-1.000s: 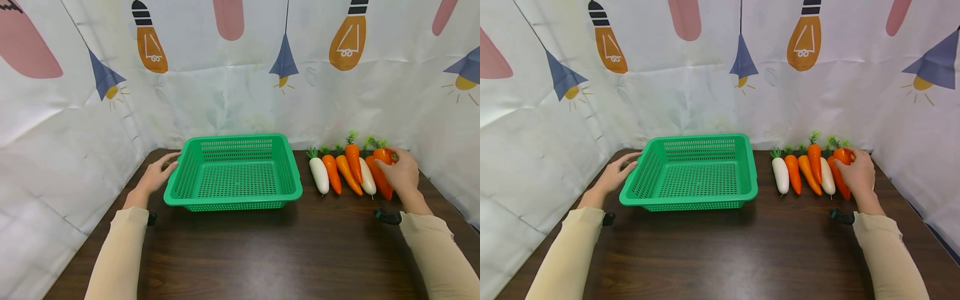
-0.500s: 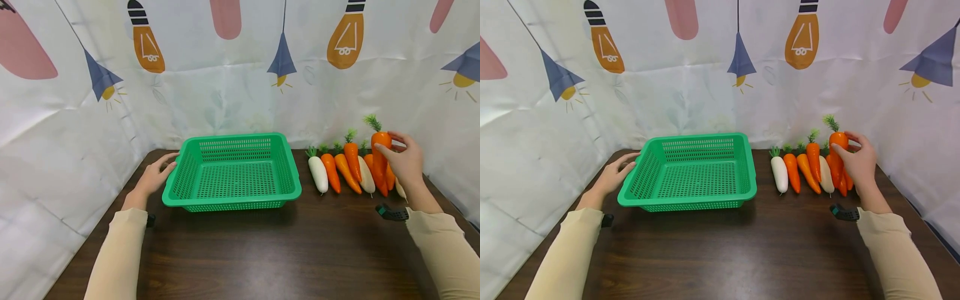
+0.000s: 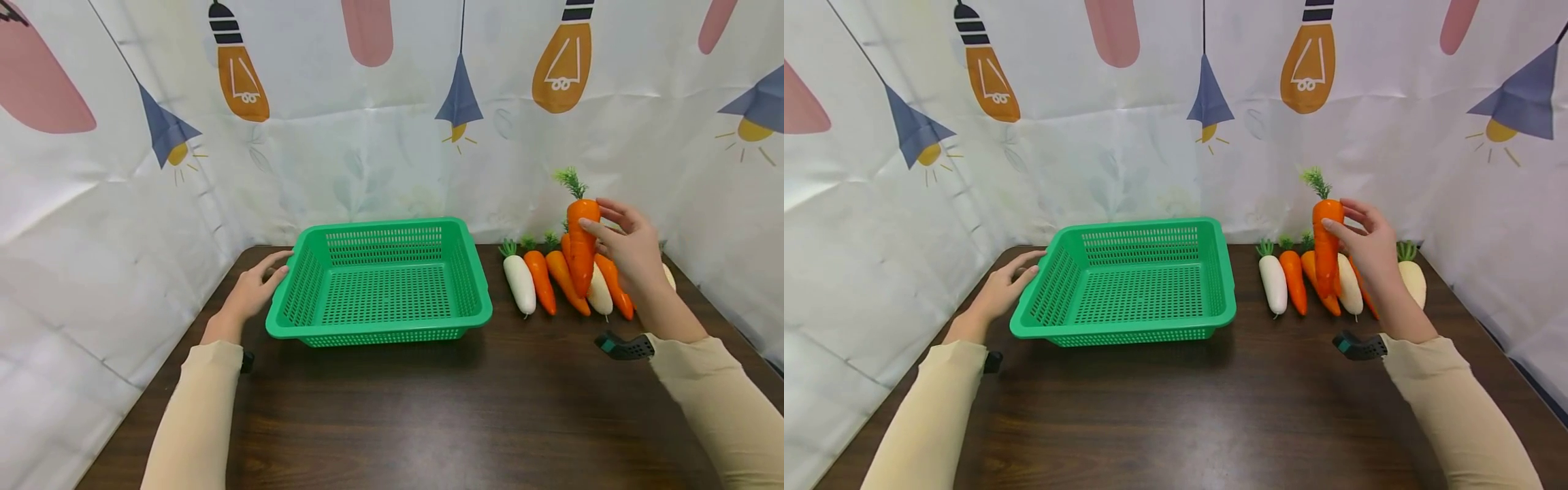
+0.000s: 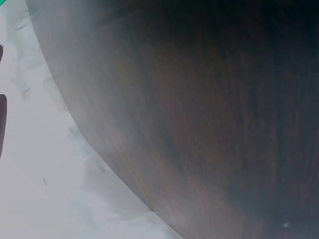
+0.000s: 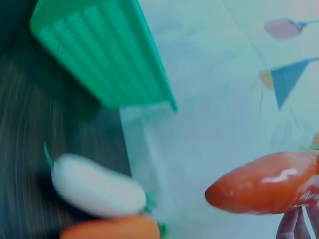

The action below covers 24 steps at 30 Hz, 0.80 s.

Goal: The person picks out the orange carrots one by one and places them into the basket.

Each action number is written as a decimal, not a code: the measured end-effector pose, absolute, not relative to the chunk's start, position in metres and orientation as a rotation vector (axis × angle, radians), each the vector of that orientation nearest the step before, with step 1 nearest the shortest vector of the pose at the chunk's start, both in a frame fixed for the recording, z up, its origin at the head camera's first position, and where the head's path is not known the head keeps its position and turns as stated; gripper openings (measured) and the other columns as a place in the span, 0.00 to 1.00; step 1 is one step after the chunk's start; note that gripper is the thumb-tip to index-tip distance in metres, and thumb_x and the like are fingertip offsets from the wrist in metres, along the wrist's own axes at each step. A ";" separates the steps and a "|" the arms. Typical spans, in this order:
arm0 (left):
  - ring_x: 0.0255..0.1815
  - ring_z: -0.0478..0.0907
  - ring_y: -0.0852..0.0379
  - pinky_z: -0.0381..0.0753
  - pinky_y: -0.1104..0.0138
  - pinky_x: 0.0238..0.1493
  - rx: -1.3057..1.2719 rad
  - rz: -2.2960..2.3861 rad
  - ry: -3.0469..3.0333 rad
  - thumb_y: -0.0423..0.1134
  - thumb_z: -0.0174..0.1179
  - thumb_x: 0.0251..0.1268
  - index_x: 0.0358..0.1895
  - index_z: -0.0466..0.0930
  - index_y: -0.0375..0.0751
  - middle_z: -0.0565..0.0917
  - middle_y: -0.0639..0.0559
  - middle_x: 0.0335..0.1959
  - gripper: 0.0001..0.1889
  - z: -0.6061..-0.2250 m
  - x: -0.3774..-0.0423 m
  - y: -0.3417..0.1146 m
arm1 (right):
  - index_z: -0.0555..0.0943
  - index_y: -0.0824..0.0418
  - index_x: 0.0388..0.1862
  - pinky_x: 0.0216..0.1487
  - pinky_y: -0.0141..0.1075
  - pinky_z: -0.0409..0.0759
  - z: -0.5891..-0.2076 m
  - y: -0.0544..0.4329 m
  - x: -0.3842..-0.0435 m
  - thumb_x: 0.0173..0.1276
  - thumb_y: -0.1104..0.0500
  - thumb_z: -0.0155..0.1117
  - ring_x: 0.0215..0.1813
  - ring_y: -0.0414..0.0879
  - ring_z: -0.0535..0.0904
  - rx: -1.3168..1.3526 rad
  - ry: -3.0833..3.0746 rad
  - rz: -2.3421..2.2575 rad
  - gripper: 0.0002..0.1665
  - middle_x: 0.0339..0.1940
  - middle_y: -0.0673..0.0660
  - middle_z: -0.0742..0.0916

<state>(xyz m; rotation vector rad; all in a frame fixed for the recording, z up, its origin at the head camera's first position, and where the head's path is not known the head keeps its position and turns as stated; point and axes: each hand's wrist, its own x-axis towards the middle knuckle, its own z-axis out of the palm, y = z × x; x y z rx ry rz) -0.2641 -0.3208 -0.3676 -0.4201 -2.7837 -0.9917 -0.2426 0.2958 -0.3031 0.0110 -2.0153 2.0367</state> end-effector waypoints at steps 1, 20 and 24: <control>0.60 0.76 0.28 0.74 0.35 0.53 -0.418 -0.991 -2.785 0.51 0.45 0.86 0.81 0.60 0.46 0.76 0.26 0.64 0.28 -0.368 -0.264 -0.321 | 0.75 0.51 0.69 0.41 0.23 0.81 -0.301 0.292 -0.243 0.70 0.55 0.73 0.51 0.38 0.77 0.016 -2.005 2.078 0.30 0.60 0.45 0.74; 0.63 0.73 0.27 0.72 0.33 0.55 -0.412 -0.999 -2.804 0.54 0.43 0.86 0.82 0.58 0.49 0.73 0.26 0.67 0.29 -0.371 -0.266 -0.323 | 0.69 0.50 0.68 0.41 0.32 0.81 -0.287 0.214 -0.250 0.76 0.58 0.65 0.49 0.41 0.80 0.066 -1.885 2.647 0.25 0.60 0.48 0.74; 0.65 0.72 0.27 0.72 0.33 0.56 -0.411 -1.007 -2.800 0.54 0.43 0.85 0.82 0.59 0.48 0.72 0.27 0.69 0.29 -0.370 -0.267 -0.322 | 0.66 0.51 0.73 0.44 0.34 0.82 -0.284 0.200 -0.253 0.78 0.58 0.63 0.52 0.42 0.79 0.047 -1.882 2.731 0.29 0.61 0.49 0.74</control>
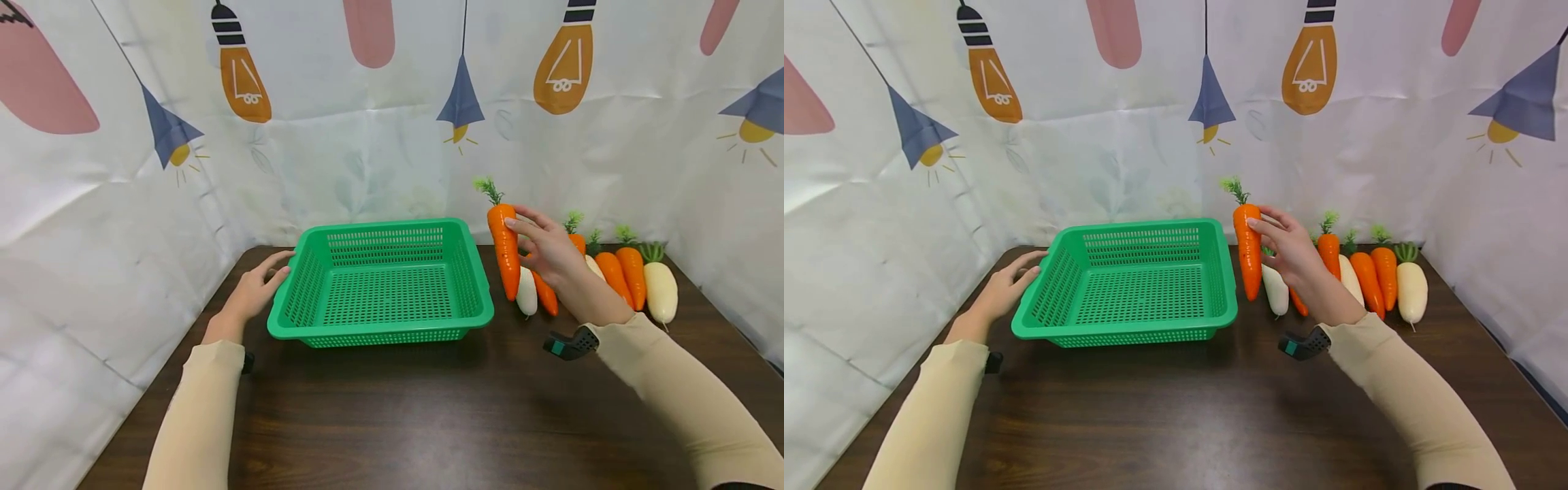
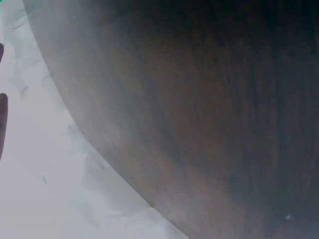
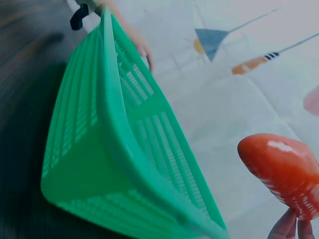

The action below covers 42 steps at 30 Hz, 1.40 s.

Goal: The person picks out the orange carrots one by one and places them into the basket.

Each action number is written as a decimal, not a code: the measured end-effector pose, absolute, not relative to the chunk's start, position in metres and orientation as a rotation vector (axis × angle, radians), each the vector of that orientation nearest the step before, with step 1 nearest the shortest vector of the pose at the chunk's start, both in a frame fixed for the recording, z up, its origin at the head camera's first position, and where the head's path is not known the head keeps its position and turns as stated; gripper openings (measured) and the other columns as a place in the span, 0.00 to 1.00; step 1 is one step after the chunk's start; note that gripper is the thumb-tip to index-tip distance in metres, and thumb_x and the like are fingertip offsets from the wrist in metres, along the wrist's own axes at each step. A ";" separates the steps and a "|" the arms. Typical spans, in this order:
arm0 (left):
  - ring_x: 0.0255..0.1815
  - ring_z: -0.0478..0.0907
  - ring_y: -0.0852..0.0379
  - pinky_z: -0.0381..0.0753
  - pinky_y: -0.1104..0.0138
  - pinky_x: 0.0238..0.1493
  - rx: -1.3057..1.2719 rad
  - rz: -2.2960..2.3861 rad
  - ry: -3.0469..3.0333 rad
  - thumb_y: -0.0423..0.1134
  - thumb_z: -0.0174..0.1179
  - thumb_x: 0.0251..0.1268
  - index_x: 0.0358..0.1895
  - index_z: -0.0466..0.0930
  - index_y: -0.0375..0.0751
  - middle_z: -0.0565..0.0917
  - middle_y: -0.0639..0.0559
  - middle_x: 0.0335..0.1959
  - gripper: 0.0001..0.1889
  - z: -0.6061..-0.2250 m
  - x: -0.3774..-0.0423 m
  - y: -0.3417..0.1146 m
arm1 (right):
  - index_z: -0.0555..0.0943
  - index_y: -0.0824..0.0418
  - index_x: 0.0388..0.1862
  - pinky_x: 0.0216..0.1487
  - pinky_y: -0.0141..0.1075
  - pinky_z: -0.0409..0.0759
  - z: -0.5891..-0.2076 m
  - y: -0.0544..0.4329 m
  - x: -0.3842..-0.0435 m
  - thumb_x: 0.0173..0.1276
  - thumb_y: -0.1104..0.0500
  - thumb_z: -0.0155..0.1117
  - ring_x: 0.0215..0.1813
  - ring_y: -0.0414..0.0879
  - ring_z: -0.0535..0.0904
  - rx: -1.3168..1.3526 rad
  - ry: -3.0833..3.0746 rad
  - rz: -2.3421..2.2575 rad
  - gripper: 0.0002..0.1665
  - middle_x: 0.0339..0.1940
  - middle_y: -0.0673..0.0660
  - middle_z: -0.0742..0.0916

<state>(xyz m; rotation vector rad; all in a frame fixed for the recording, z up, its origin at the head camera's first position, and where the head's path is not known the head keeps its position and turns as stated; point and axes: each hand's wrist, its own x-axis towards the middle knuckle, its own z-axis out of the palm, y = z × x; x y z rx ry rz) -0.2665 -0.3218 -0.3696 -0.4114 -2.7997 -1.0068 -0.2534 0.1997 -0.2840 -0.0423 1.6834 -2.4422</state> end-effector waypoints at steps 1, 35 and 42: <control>0.65 0.72 0.27 0.72 0.33 0.57 -0.412 -1.010 -2.799 0.53 0.43 0.86 0.82 0.58 0.48 0.71 0.27 0.69 0.29 -0.369 -0.266 -0.321 | 0.65 0.52 0.74 0.44 0.34 0.82 -0.283 0.196 -0.254 0.78 0.58 0.62 0.54 0.42 0.78 -0.040 1.679 -2.431 0.29 0.61 0.48 0.74; 0.61 0.75 0.27 0.74 0.34 0.54 -0.392 -0.987 -2.810 0.53 0.44 0.86 0.81 0.59 0.49 0.75 0.25 0.65 0.29 -0.367 -0.264 -0.323 | 0.64 0.53 0.80 0.66 0.54 0.76 -0.301 0.081 -0.337 0.79 0.62 0.61 0.70 0.63 0.72 -0.133 1.941 -2.029 0.34 0.73 0.65 0.71; 0.64 0.74 0.28 0.72 0.33 0.57 -0.393 -0.988 -2.818 0.54 0.44 0.85 0.81 0.59 0.50 0.73 0.27 0.67 0.29 -0.369 -0.266 -0.324 | 0.66 0.56 0.79 0.66 0.58 0.74 -0.309 0.076 -0.346 0.79 0.65 0.59 0.69 0.66 0.73 -0.158 2.005 -1.947 0.32 0.74 0.67 0.69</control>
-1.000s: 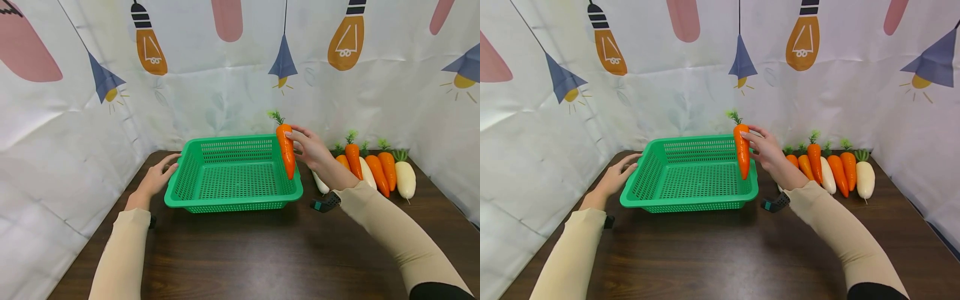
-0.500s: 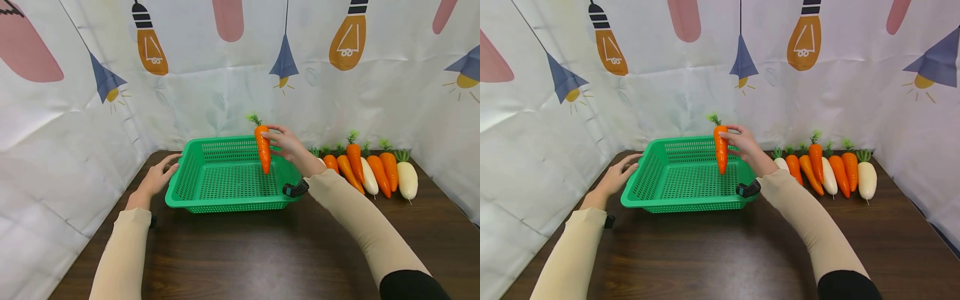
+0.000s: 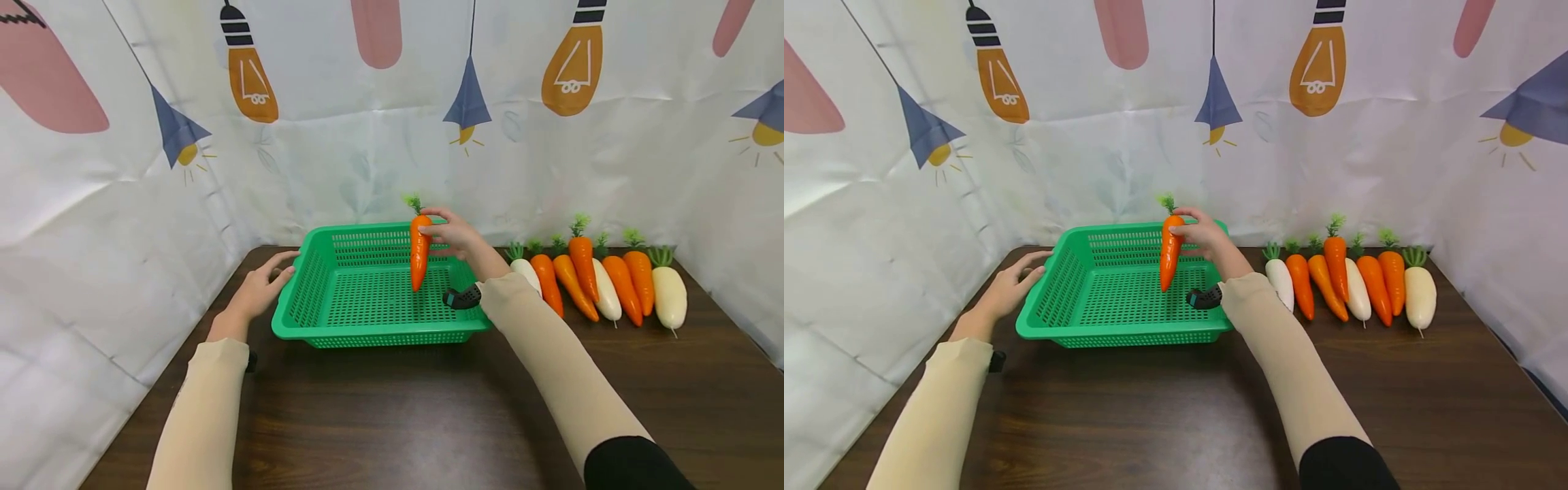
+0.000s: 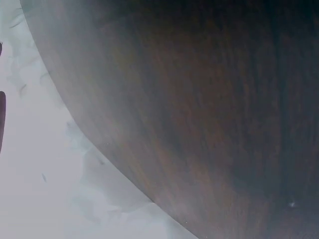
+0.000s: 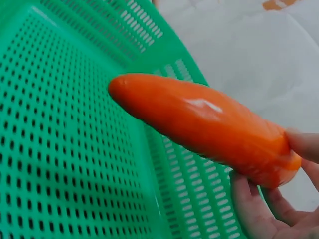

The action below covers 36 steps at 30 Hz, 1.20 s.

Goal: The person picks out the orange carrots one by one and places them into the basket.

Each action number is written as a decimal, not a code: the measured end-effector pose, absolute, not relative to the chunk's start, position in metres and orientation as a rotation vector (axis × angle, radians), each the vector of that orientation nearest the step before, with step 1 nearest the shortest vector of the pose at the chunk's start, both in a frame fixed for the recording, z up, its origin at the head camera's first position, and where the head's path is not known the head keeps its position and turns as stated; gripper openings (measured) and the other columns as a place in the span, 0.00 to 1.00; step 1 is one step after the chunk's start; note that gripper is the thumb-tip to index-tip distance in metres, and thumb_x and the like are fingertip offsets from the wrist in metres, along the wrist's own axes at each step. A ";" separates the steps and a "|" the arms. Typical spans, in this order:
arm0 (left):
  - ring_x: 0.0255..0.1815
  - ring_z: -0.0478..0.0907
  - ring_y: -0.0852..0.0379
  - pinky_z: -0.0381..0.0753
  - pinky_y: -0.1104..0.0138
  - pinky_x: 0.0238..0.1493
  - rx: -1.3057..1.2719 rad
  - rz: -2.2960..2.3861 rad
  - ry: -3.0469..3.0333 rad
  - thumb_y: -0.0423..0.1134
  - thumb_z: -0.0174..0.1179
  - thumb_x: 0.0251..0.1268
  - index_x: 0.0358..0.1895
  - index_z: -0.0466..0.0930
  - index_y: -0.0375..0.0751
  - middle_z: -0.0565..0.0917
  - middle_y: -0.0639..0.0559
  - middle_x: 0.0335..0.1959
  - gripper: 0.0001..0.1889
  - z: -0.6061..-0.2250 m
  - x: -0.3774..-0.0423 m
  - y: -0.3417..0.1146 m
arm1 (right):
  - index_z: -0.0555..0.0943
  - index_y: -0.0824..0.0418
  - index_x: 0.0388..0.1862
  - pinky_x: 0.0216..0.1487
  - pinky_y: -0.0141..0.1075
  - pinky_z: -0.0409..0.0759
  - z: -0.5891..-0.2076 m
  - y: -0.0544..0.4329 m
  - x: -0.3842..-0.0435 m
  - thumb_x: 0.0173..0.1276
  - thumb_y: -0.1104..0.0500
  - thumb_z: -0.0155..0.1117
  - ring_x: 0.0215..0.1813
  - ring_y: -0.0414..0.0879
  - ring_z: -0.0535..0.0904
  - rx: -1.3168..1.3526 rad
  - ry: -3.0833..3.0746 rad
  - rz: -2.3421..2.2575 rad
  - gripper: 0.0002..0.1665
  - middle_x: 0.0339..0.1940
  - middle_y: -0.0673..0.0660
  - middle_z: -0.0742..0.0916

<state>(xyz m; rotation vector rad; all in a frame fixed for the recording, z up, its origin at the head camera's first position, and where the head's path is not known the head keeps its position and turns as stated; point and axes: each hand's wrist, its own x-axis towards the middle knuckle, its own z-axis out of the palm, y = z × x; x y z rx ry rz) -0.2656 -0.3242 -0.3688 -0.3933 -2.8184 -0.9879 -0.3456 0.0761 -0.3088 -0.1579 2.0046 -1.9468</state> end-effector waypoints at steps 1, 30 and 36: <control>0.64 0.73 0.28 0.72 0.33 0.58 -0.394 -0.992 -2.817 0.54 0.44 0.85 0.81 0.59 0.50 0.73 0.27 0.68 0.29 -0.369 -0.266 -0.324 | 0.66 0.56 0.79 0.67 0.59 0.73 -0.309 0.077 -0.346 0.79 0.65 0.59 0.69 0.66 0.72 -0.167 2.028 -1.921 0.32 0.74 0.67 0.68; 0.65 0.71 0.26 0.70 0.31 0.59 -0.407 -1.008 -2.845 0.54 0.44 0.85 0.82 0.57 0.50 0.72 0.26 0.68 0.29 -0.365 -0.266 -0.321 | 0.67 0.65 0.77 0.53 0.44 0.85 -0.334 0.071 -0.354 0.77 0.67 0.62 0.59 0.63 0.82 -0.350 2.390 -0.833 0.32 0.67 0.71 0.75; 0.66 0.71 0.26 0.69 0.31 0.59 -0.401 -1.020 -2.840 0.53 0.43 0.86 0.82 0.56 0.50 0.71 0.25 0.68 0.29 -0.366 -0.267 -0.322 | 0.69 0.62 0.77 0.53 0.44 0.84 -0.334 0.070 -0.353 0.77 0.66 0.63 0.54 0.59 0.81 -0.351 2.418 -0.767 0.32 0.69 0.69 0.74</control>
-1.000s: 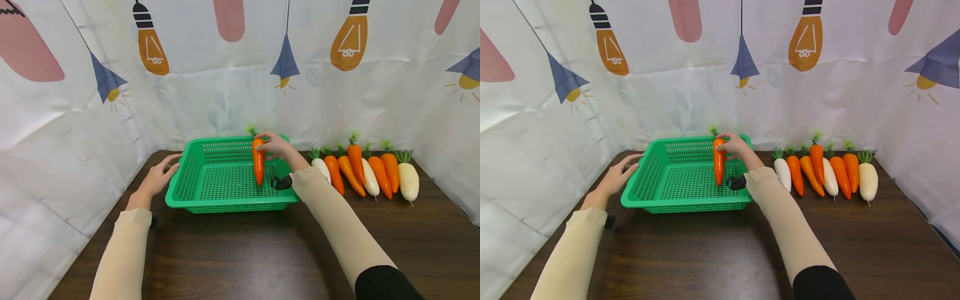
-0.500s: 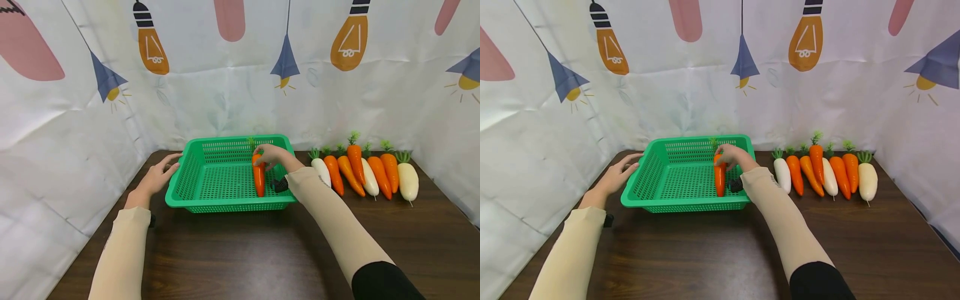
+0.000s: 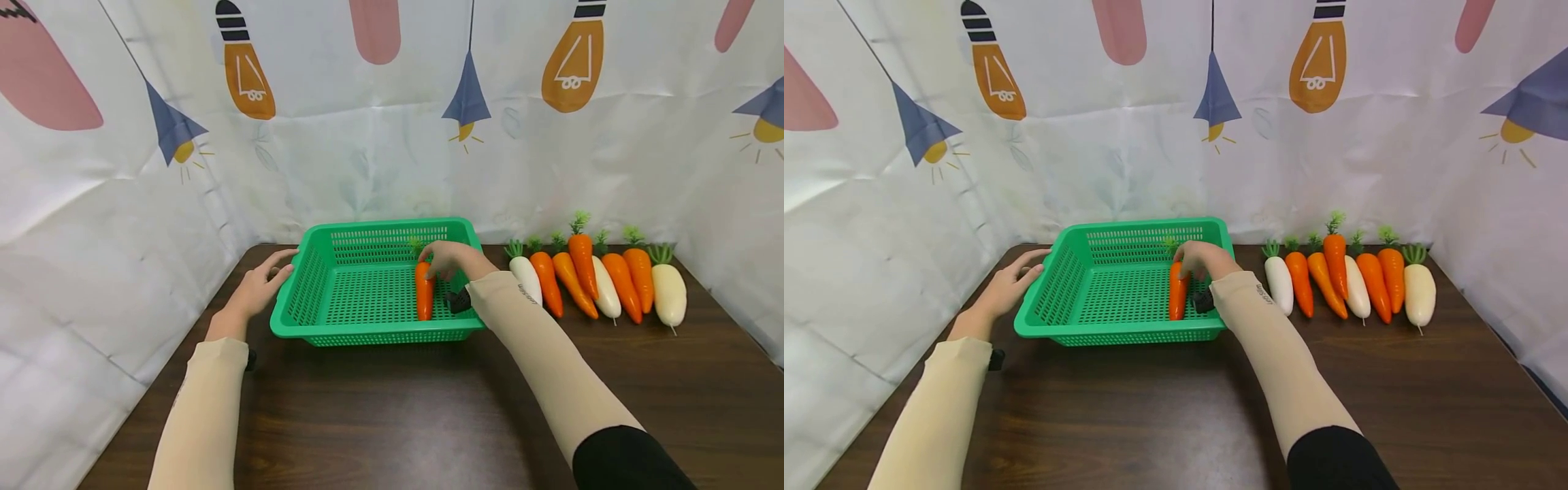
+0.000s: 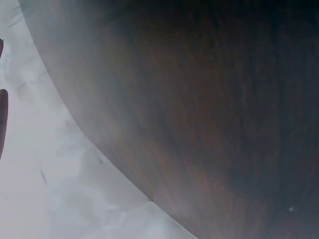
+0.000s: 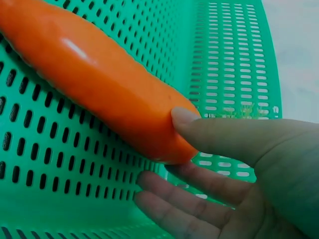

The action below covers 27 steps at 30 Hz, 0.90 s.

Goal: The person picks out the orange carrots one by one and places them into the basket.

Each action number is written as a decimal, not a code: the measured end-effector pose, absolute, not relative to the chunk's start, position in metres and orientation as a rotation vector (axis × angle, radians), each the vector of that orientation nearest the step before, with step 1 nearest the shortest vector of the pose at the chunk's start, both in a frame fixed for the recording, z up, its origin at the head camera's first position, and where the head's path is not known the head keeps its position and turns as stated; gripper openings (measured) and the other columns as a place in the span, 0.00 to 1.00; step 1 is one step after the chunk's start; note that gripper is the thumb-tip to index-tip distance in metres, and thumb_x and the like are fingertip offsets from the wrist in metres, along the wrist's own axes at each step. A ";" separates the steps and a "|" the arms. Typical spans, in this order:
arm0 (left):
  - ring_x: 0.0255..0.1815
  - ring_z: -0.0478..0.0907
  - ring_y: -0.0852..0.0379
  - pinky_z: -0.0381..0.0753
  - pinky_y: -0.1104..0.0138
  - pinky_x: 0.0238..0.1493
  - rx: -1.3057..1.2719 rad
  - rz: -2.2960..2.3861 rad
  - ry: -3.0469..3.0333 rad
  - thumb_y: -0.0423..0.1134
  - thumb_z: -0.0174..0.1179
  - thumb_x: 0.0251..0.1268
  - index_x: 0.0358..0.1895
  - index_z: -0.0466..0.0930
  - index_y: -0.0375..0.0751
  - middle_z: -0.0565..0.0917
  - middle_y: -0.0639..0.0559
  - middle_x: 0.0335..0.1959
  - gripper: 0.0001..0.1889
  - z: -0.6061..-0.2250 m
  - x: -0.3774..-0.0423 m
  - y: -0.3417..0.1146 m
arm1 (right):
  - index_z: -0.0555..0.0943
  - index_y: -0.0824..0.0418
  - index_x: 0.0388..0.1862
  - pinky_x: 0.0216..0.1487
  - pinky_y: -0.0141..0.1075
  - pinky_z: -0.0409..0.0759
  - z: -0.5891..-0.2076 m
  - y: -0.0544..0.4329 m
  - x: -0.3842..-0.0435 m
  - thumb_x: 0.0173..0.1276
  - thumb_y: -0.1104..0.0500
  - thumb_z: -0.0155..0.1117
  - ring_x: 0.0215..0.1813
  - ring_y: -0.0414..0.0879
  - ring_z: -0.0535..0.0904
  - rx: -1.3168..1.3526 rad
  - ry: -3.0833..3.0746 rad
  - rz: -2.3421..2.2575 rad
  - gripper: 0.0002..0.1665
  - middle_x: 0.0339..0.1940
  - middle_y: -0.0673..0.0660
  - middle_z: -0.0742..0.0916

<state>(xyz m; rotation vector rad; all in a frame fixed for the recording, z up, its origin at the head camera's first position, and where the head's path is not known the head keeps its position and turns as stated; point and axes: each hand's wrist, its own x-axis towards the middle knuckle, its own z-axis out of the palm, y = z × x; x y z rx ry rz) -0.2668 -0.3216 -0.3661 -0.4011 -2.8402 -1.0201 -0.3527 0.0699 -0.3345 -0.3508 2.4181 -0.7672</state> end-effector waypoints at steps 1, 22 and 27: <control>0.65 0.71 0.26 0.69 0.31 0.59 -0.404 -1.021 -2.837 0.53 0.43 0.86 0.82 0.56 0.50 0.71 0.25 0.68 0.29 -0.366 -0.267 -0.322 | 0.69 0.61 0.77 0.53 0.45 0.84 -0.334 0.070 -0.352 0.77 0.66 0.63 0.54 0.59 0.81 -0.352 2.425 -0.759 0.32 0.69 0.69 0.74; 0.63 0.73 0.26 0.72 0.32 0.56 -0.389 -1.015 -2.826 0.55 0.42 0.85 0.82 0.57 0.52 0.72 0.25 0.67 0.29 -0.373 -0.269 -0.322 | 0.71 0.68 0.74 0.54 0.50 0.83 -0.293 0.108 -0.333 0.76 0.68 0.62 0.61 0.65 0.80 -0.739 2.478 -0.777 0.29 0.67 0.73 0.78; 0.64 0.72 0.26 0.71 0.31 0.56 -0.396 -0.980 -2.838 0.55 0.42 0.85 0.82 0.57 0.52 0.72 0.26 0.68 0.30 -0.372 -0.270 -0.325 | 0.73 0.68 0.72 0.54 0.52 0.82 -0.282 0.126 -0.317 0.78 0.67 0.60 0.60 0.64 0.81 -0.857 2.496 -0.901 0.25 0.65 0.72 0.80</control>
